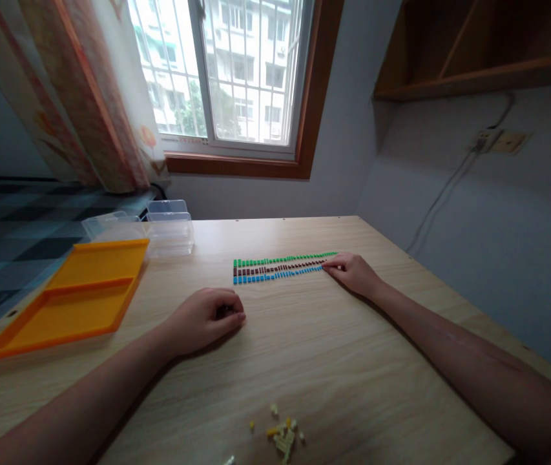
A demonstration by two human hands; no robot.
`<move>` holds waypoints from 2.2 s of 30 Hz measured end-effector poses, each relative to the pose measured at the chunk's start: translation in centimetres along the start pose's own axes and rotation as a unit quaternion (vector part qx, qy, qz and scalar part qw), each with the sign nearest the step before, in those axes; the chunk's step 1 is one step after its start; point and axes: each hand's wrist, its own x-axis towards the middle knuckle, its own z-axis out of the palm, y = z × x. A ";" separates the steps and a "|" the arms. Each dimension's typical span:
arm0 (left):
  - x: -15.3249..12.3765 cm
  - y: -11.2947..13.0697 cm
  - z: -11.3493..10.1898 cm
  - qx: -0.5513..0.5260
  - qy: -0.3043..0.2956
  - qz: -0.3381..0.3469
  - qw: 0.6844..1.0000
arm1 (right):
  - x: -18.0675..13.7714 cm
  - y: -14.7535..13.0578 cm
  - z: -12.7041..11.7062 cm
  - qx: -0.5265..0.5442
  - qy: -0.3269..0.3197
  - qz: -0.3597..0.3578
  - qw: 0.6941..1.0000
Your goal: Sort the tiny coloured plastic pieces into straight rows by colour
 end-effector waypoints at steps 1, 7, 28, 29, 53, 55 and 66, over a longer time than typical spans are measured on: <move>0.0 0.0 0.0 0.000 0.002 0.000 1.000 | 0.0 -0.1 0.0 0.000 -0.002 -0.003 1.000; 0.0 0.0 0.0 -0.004 0.002 0.007 1.000 | -0.2 -0.1 -0.1 0.002 0.025 -0.005 1.000; 0.6 -0.2 0.2 -0.017 0.001 -0.015 1.000 | -3.8 -10.6 2.7 0.309 -0.149 0.028 0.939; 0.7 0.0 0.2 -0.011 -0.004 -0.017 1.000 | -3.9 -11.3 2.8 0.317 -0.162 0.024 0.934; -2.7 10.9 -0.8 0.208 -0.339 -0.017 0.918 | -4.9 -14.1 3.2 0.408 -0.268 -0.103 0.867; -2.8 11.2 -0.5 0.214 -0.336 -0.015 0.917 | -4.9 -14.1 3.2 0.412 -0.268 -0.099 0.865; -2.3 9.5 -0.6 0.194 -0.320 -0.041 0.927 | -5.2 -14.5 2.5 0.368 -0.295 -0.203 0.858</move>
